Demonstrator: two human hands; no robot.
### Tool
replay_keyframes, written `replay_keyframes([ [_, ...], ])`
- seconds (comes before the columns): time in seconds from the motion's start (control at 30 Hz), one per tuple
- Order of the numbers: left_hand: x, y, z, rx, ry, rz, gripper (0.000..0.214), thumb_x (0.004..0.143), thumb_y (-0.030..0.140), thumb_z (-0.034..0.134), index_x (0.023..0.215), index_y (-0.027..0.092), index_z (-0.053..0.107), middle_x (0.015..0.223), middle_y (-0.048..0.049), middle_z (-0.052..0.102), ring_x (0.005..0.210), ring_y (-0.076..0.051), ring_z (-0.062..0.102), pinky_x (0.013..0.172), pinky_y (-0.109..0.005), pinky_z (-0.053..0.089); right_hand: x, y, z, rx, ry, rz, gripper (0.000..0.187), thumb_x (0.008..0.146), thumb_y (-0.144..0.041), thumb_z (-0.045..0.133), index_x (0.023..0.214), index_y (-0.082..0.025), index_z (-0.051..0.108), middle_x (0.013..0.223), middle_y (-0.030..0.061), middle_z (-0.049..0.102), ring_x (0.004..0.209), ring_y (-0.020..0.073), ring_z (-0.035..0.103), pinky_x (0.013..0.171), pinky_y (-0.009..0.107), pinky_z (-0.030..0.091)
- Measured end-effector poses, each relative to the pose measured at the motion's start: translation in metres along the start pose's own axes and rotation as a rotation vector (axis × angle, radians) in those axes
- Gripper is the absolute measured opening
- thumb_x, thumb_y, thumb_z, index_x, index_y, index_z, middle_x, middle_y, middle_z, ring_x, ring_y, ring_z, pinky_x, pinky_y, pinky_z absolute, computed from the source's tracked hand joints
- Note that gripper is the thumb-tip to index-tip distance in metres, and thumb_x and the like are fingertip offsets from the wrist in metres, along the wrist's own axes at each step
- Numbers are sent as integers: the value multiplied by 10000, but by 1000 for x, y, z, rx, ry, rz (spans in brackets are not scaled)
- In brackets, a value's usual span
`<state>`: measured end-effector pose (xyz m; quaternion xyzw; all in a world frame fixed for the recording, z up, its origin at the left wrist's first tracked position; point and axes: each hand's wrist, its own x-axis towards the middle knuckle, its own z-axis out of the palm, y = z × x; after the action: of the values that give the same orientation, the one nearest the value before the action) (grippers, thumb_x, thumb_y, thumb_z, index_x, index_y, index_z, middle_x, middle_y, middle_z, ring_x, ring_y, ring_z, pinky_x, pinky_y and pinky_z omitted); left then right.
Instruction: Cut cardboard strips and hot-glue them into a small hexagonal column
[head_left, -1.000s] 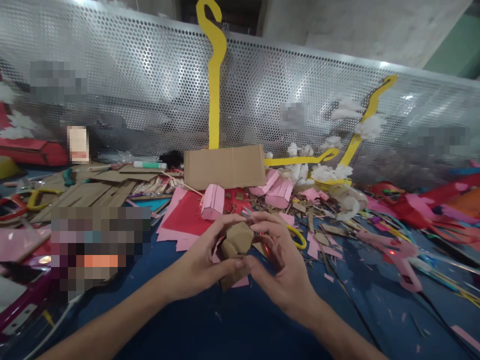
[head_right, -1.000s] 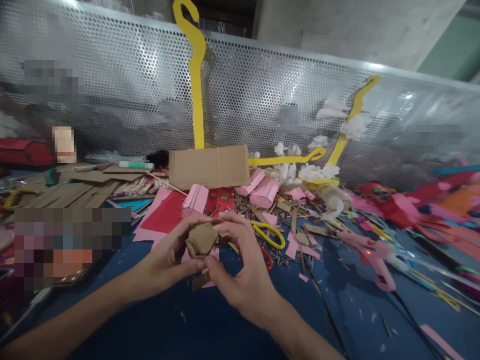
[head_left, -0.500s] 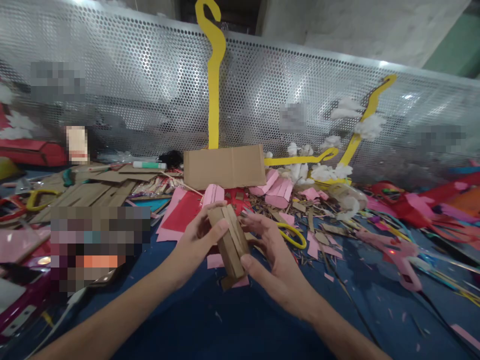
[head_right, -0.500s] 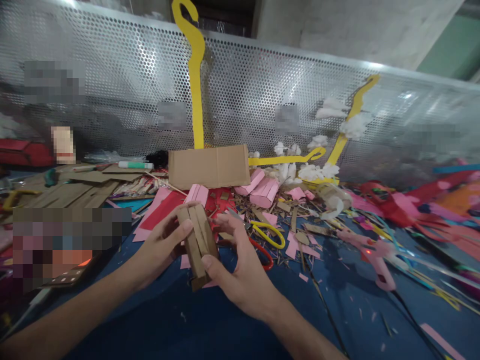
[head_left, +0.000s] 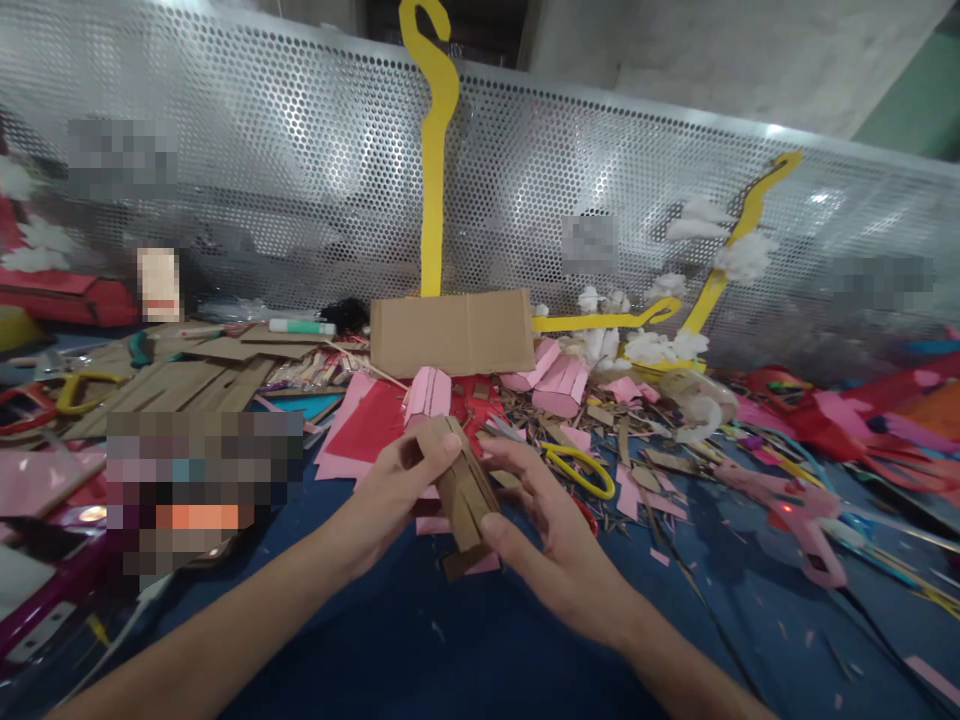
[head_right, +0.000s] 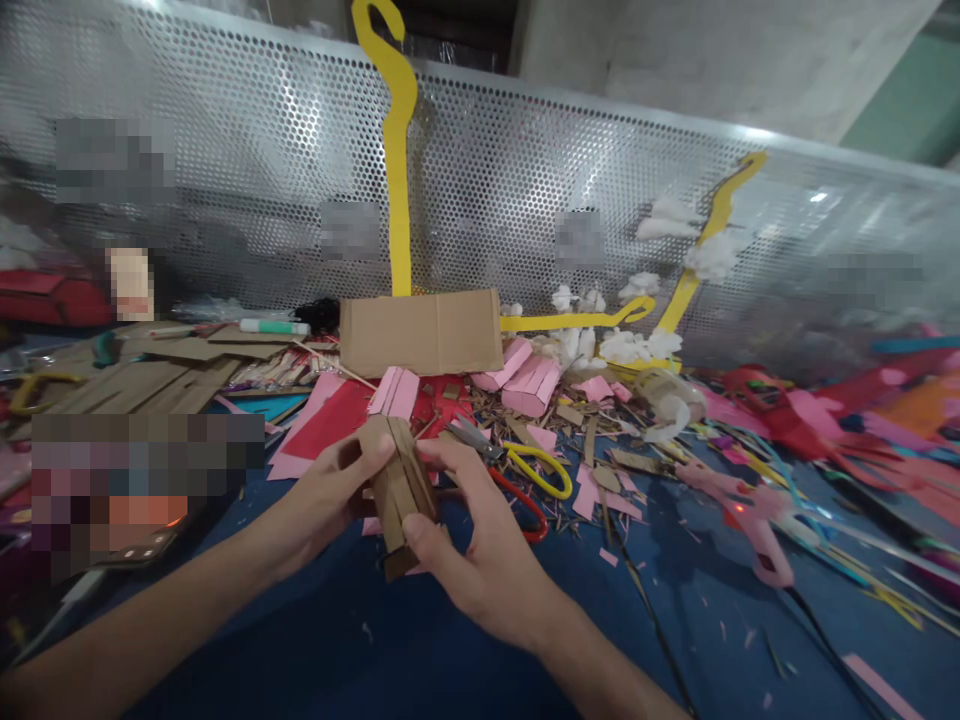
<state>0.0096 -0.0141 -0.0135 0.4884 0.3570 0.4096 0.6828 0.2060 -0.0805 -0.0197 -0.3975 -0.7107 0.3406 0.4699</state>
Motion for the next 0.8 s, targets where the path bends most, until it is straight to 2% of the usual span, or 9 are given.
replay_keyframes([
  [0.03,1,-1,-1,31,-5,46,587,848,577,812,1260,205,619,1120,-91,720,907,-228,711,754,-347,601,1,0,0,10,14,13,484,1047,-336,615,1509,-322,471,1530,108,541,1393,289,554,1134,477,514],
  [0.17,3,-4,-3,203,-18,275,605,761,439,914,1251,225,631,1140,-63,689,1061,-245,667,930,-359,557,4,1,1,-14,45,42,438,1043,-315,611,1469,-290,513,1486,120,594,1354,294,591,1087,475,544],
  [0.3,0,-4,-3,284,-126,281,638,776,392,906,1324,252,610,1195,-67,702,1061,-254,691,909,-355,565,4,2,2,-78,75,26,443,1016,-308,647,1442,-286,526,1436,122,626,1288,298,633,1045,469,566],
  [0.37,-3,-2,-2,306,-157,285,705,776,371,914,1387,281,575,1214,-58,717,1067,-252,705,916,-355,571,4,2,2,-96,90,-27,455,1013,-268,636,1450,-298,513,1434,118,609,1288,293,626,1051,462,564],
  [0.43,-6,0,-2,375,-137,338,744,758,358,930,1404,291,569,1247,-58,726,1114,-264,704,964,-366,561,2,2,2,-126,124,-110,454,1015,-203,597,1446,-319,513,1440,113,570,1311,287,600,1067,459,554],
  [0.57,-8,2,-4,604,-85,445,702,754,398,931,1372,287,617,1337,-75,727,1241,-306,670,1080,-414,514,0,-2,1,-277,223,-274,404,961,-122,619,1304,-336,596,1350,99,574,1307,300,581,1112,503,502],
  [0.7,-8,-2,-9,720,-93,540,602,812,431,882,1352,305,647,1326,-69,738,1213,-303,686,1103,-435,500,0,-2,1,-384,244,-365,307,895,-105,703,1109,-318,649,1229,86,606,1116,283,667,981,471,577],
  [0.8,-8,-5,-11,748,-80,576,571,832,415,865,1350,309,650,1314,-71,737,1195,-302,690,1082,-426,515,0,-2,2,-416,239,-393,279,882,-103,728,1055,-309,655,1232,84,605,1075,268,676,926,439,598],
])
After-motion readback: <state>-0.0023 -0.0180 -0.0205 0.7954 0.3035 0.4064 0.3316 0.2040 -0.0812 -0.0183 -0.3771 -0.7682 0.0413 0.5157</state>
